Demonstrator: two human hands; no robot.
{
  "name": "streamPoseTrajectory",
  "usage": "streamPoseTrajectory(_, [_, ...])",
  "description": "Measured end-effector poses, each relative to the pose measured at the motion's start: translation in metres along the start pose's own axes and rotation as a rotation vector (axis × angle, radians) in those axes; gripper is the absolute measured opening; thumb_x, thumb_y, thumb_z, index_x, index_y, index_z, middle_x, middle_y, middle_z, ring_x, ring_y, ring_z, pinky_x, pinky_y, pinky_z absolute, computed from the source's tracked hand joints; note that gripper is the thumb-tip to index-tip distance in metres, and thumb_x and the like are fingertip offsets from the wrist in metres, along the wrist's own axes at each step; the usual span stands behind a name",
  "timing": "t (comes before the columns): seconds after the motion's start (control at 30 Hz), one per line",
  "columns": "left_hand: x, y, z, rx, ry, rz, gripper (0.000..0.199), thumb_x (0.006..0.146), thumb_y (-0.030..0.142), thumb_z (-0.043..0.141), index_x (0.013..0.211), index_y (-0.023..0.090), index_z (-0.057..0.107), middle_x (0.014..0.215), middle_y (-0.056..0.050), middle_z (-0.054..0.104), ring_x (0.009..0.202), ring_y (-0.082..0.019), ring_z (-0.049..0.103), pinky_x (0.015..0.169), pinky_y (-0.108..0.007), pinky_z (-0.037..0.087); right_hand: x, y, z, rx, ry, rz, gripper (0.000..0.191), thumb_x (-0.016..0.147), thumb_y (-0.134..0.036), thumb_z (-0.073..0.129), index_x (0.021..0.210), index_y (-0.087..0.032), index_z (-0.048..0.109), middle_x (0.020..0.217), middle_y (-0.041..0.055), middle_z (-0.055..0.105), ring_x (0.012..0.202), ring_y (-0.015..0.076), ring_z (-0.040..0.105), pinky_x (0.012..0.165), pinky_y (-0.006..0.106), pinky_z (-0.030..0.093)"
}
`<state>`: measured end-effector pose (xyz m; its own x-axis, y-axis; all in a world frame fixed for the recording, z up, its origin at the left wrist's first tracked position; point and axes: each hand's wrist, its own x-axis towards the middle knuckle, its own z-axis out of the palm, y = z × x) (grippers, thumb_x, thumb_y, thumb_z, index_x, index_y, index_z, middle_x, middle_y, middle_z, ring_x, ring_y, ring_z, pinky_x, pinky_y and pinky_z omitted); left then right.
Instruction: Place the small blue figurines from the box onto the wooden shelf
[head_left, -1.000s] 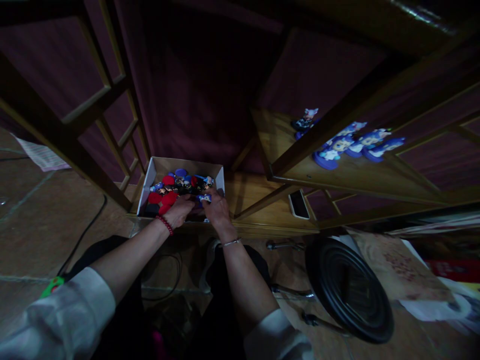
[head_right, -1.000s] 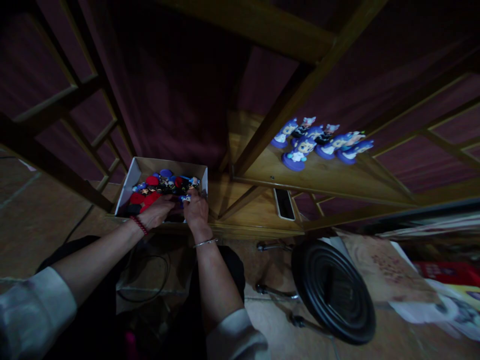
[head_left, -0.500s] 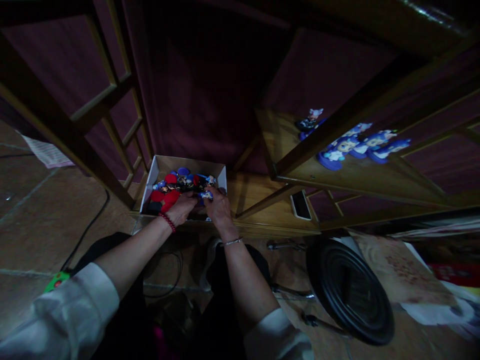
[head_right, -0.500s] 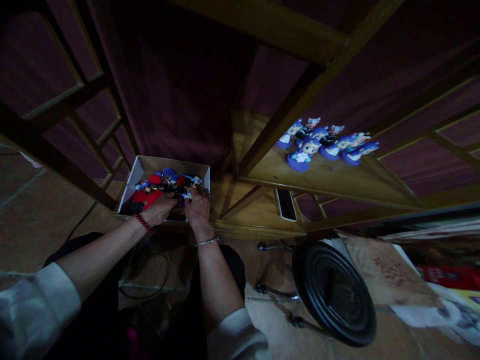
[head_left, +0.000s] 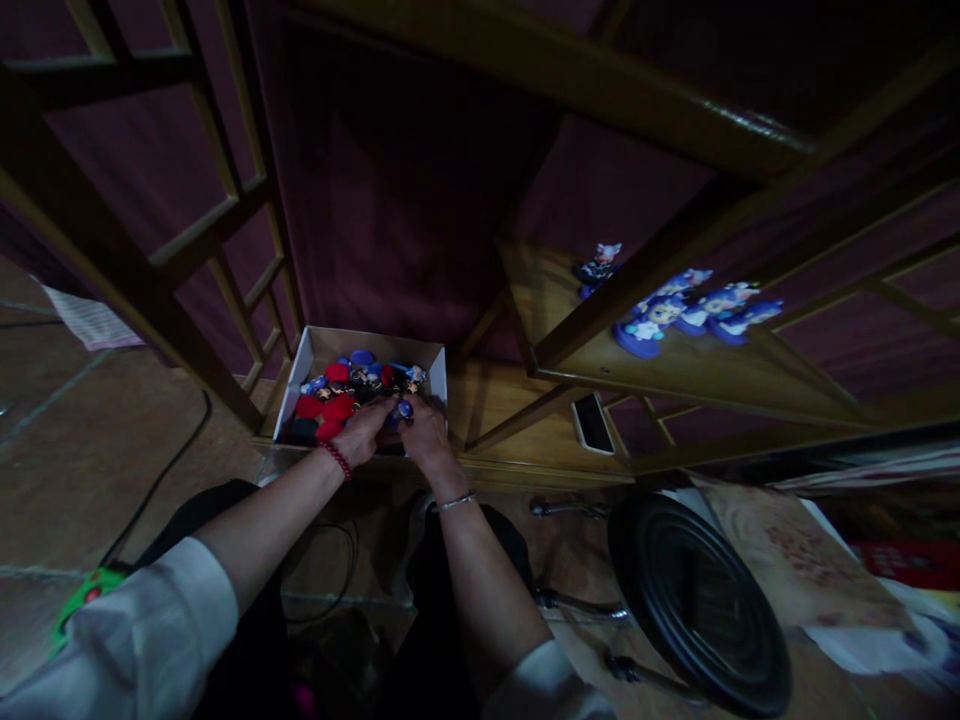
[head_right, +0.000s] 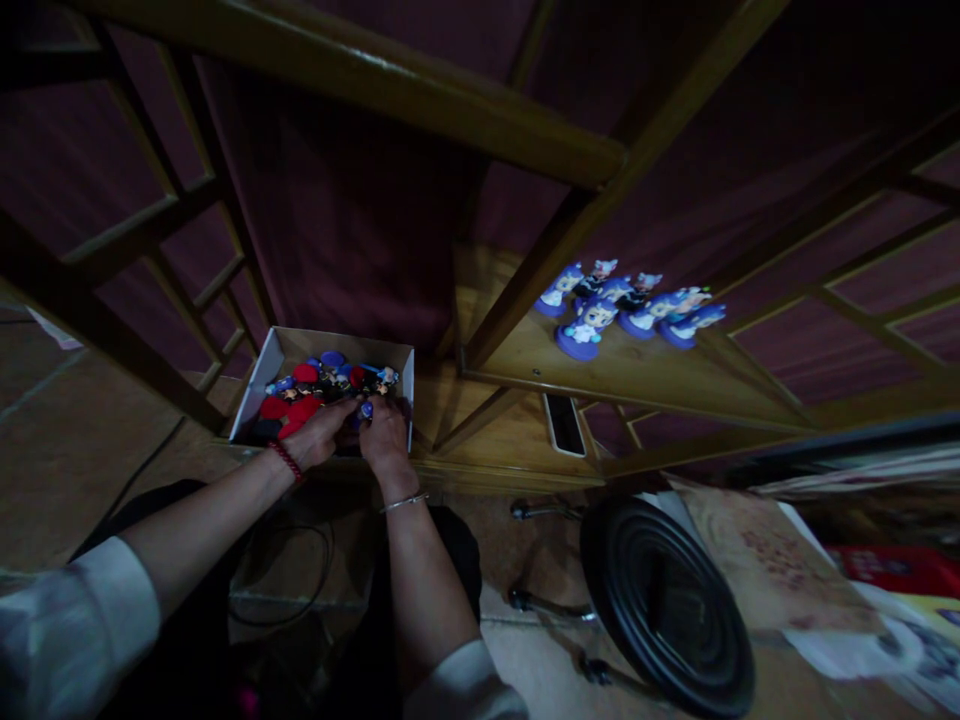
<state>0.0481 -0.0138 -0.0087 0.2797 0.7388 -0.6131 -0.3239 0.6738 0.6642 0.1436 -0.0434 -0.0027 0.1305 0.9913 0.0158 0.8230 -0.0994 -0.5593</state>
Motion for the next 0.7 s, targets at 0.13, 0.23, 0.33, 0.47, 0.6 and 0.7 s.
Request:
streamPoseTrajectory(0.13, [0.001, 0.002, 0.002, -0.071, 0.067, -0.019, 0.002, 0.072, 0.014, 0.054, 0.071, 0.015, 0.055, 0.059, 0.002, 0.058, 0.051, -0.009, 0.053, 0.051, -0.023, 0.047, -0.003, 0.003, 0.005, 0.128, -0.013, 0.036, 0.038, 0.068, -0.006, 0.051, 0.104, -0.018, 0.054, 0.096, 0.0053, 0.061, 0.082, 0.0148, 0.058, 0.079, 0.027, 0.045])
streamPoseTrajectory(0.23, [0.001, 0.003, 0.003, -0.12, 0.074, -0.029, 0.003, 0.07, 0.012, 0.054, 0.068, 0.014, 0.054, 0.056, 0.002, 0.058, 0.049, -0.009, 0.053, 0.049, -0.022, 0.047, -0.008, 0.004, 0.006, 0.222, 0.012, 0.092, 0.046, 0.067, -0.007, 0.053, 0.111, -0.02, 0.05, 0.095, 0.0036, 0.062, 0.081, 0.0141, 0.06, 0.078, 0.028, 0.047])
streamPoseTrajectory(0.33, [0.001, 0.004, 0.004, -0.174, 0.061, -0.053, 0.004, 0.071, 0.013, 0.053, 0.067, 0.014, 0.053, 0.057, 0.001, 0.058, 0.05, -0.01, 0.054, 0.048, -0.023, 0.048, -0.019, 0.003, -0.004, 0.324, 0.087, 0.078, 0.041, 0.069, -0.014, 0.053, 0.11, -0.02, 0.051, 0.098, 0.0045, 0.061, 0.083, 0.0148, 0.06, 0.077, 0.03, 0.048])
streamPoseTrajectory(0.47, [0.002, 0.002, 0.003, -0.265, 0.031, -0.048, 0.002, 0.072, 0.015, 0.053, 0.071, 0.014, 0.054, 0.062, -0.001, 0.059, 0.056, -0.011, 0.056, 0.055, -0.028, 0.053, -0.049, 0.009, -0.034, 0.414, 0.221, 0.042, 0.027, 0.077, -0.029, 0.047, 0.099, -0.017, 0.058, 0.092, 0.0073, 0.064, 0.079, 0.0152, 0.061, 0.072, 0.027, 0.049])
streamPoseTrajectory(0.6, [0.003, -0.001, 0.0, -0.339, 0.015, -0.039, 0.003, 0.074, 0.017, 0.053, 0.073, 0.014, 0.053, 0.064, -0.002, 0.058, 0.058, -0.011, 0.056, 0.059, -0.033, 0.054, -0.095, 0.044, -0.055, 0.262, 0.313, 0.161, 0.027, 0.077, -0.036, 0.044, 0.086, -0.019, 0.063, 0.086, 0.0062, 0.066, 0.079, 0.0168, 0.061, 0.074, 0.029, 0.047])
streamPoseTrajectory(0.7, [0.004, -0.002, -0.004, -0.381, 0.043, -0.048, 0.004, 0.075, 0.018, 0.053, 0.074, 0.014, 0.053, 0.065, -0.003, 0.057, 0.059, -0.012, 0.056, 0.059, -0.033, 0.055, -0.133, 0.082, -0.052, 0.117, 0.295, 0.339, 0.03, 0.072, -0.043, 0.046, 0.078, -0.021, 0.065, 0.078, 0.0058, 0.068, 0.069, 0.0189, 0.063, 0.066, 0.029, 0.048])
